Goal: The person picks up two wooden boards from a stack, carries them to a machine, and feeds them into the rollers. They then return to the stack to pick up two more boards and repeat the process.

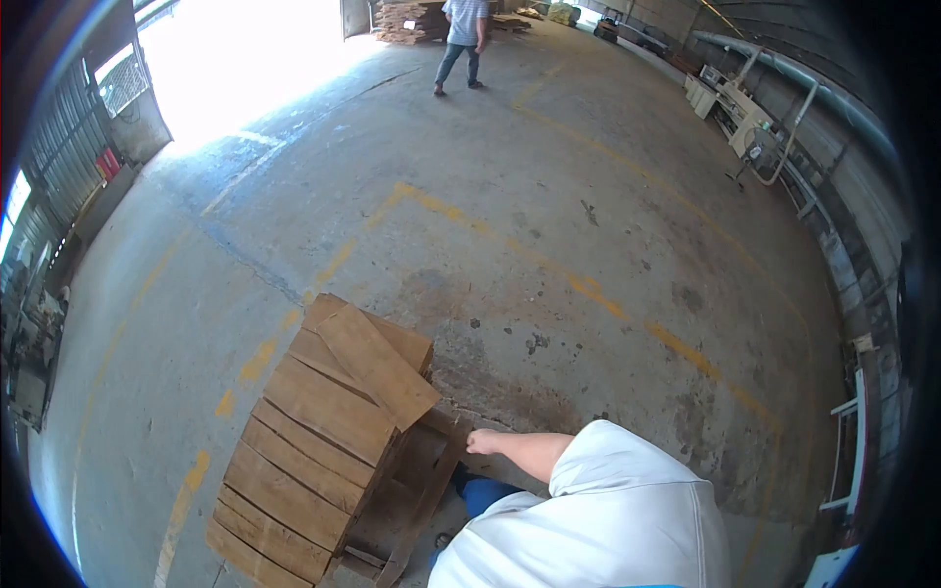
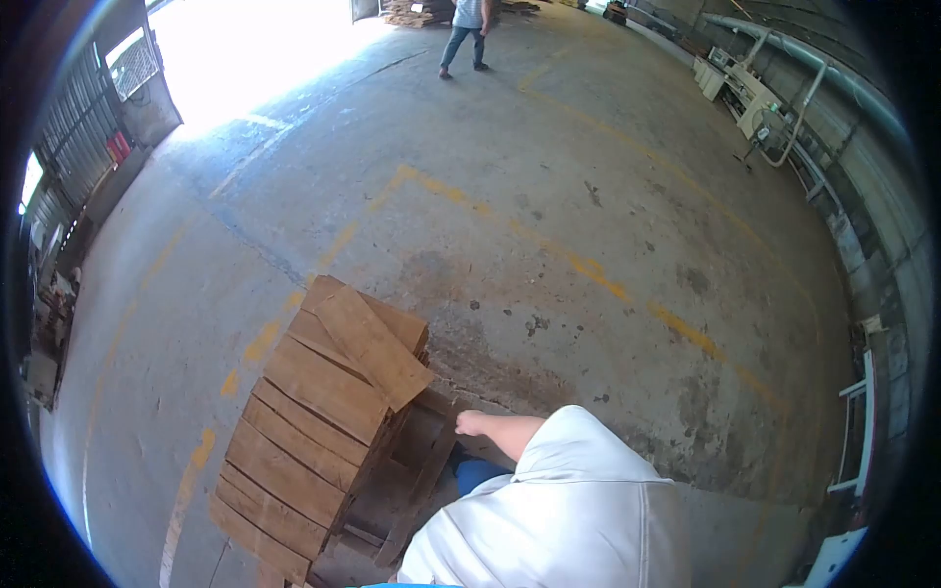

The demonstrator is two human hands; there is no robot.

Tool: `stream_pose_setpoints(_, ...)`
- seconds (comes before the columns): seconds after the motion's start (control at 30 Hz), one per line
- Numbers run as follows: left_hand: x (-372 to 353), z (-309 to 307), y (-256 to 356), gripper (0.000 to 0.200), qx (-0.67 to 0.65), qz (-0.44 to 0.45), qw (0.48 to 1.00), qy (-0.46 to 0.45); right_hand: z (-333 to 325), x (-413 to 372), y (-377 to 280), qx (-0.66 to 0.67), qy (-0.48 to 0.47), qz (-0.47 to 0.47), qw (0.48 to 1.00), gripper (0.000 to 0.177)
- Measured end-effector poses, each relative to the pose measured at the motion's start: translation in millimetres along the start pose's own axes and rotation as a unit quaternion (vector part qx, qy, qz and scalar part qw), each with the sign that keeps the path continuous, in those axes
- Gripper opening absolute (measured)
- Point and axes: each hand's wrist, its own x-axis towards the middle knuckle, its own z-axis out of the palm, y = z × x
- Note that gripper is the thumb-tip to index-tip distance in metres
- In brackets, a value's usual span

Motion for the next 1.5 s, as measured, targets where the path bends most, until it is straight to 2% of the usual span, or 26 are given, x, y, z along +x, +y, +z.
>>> stream_pose_setpoints(0.03,4.2,7.7,3.5,0.039,-0.035,-0.01,0.999,0.0,-9.3,21.2,-7.6,0.038,0.019,0.005,0.999,0.033)
stream_pose_setpoints(0.1,13.6,16.5,5.6,0.04,-0.091,-0.01,0.996,-0.017,-25.0,62.1,-23.5,0.18,-0.045,0.077,0.98,0.026)
stream_pose_setpoints(0.13,19.6,18.9,7.3,0.041,-0.115,0.002,0.993,-0.035,-24.5,83.1,-26.4,0.282,-0.056,0.104,0.952,0.021)
stream_pose_setpoints(0.2,34.6,26.7,18.2,0.044,-0.161,0.063,0.977,-0.128,-19.2,118.0,-26.9,0.439,-0.079,0.147,0.883,0.018)
stream_pose_setpoints(0.27,6.9,44.1,55.8,0.04,-0.108,0.079,0.988,-0.079,-18.0,148.4,-22.6,0.564,-0.147,0.155,0.798,0.019)
stream_pose_setpoints(0.3,19.0,49.3,50.3,0.037,-0.085,0.118,0.987,-0.062,-15.4,161.0,-20.7,0.626,-0.201,0.151,0.738,0.019)
stream_pose_setpoints(0.33,-0.7,50.1,80.9,0.036,-0.084,0.089,0.99,-0.073,-5.8,163.1,-34.3,0.612,-0.12,0.166,0.764,0.019)
stream_pose_setpoints(0.37,-3.4,52.1,91.0,0.035,-0.057,0.09,0.992,-0.067,-13.9,156.5,-59.3,0.61,-0.06,0.198,0.765,0.016)
stream_pose_setpoints(0.4,2.7,52.9,85.8,0.037,-0.06,0.095,0.992,-0.059,5.0,176.1,-52.2,0.631,-0.091,0.182,0.749,0.015)
stream_pose_setpoints(0.43,2.2,53.4,90.1,0.036,-0.085,0.069,0.993,-0.05,-1.7,174.2,-71.8,0.624,-0.085,0.204,0.749,0.016)
stream_pose_setpoints(0.53,7.3,48.1,82.8,0.036,-0.074,0.059,0.995,-0.042,32.7,201.8,-95.6,0.65,-0.069,0.211,0.727,0.028)
stream_pose_setpoints(0.57,6.9,45.8,77.4,0.036,-0.068,0.058,0.995,-0.036,41.4,208.6,-106.1,0.673,-0.052,0.205,0.709,0.048)
stream_pose_setpoints(0.63,9.3,47.0,66.5,0.038,-0.058,0.064,0.996,-0.033,54.5,219.8,-124.0,0.709,-0.021,0.206,0.674,0.055)
stream_pose_setpoints(0.73,12.2,44.6,48.6,0.039,-0.08,0.03,0.996,-0.035,77.3,246.6,-140.7,0.757,0.041,0.233,0.609,0.053)
stream_pose_setpoints(0.83,9.3,41.2,42.8,0.036,-0.081,0.01,0.996,-0.031,84.1,261.1,-151.7,0.742,0.087,0.294,0.596,0.054)
stream_pose_setpoints(0.97,12.9,41.2,34.1,0.036,-0.087,0.006,0.996,-0.03,82.0,264.1,-166.2,0.709,0.101,0.313,0.624,0.054)
stream_pose_setpoints(1.07,14.0,42.3,39.3,0.036,-0.092,0.014,0.995,-0.032,79.3,249.0,-153.3,0.747,0.155,0.349,0.544,0.056)
stream_pose_setpoints(1.17,17.8,41.9,50.0,0.036,-0.103,-0.001,0.994,-0.038,81.6,250.3,-131.3,0.805,0.18,0.331,0.458,0.06)
stream_pose_setpoints(1.2,21.8,42.8,45.8,0.036,-0.103,0.005,0.994,-0.037,86.2,249.2,-120.7,0.809,0.146,0.305,0.481,0.066)
stream_pose_setpoints(1.3,23.9,42.0,43.3,0.037,-0.106,0.001,0.994,-0.039,90.7,237.0,-92.0,0.77,0.03,0.339,0.539,0.07)
stream_pose_setpoints(1.33,26.1,43.2,45.9,0.037,-0.109,-0.001,0.993,-0.04,90.7,235.3,-86.2,0.735,0.073,0.392,0.548,0.073)
stream_pose_setpoints(1.37,28.0,45.7,48.4,0.037,-0.112,-0.003,0.993,-0.043,88.7,236.7,-79.8,0.714,0.148,0.425,0.536,0.073)
stream_pose_setpoints(1.43,30.4,48.4,52.1,0.037,-0.115,-0.009,0.992,-0.047,85.6,237.3,-59.4,0.743,0.233,0.324,0.536,0.066)
stream_pose_setpoints(1.5,41.0,52.6,57.2,0.037,-0.119,-0.002,0.991,-0.062,65.6,240.7,-46.6,0.841,0.19,0.182,0.472,0.054)
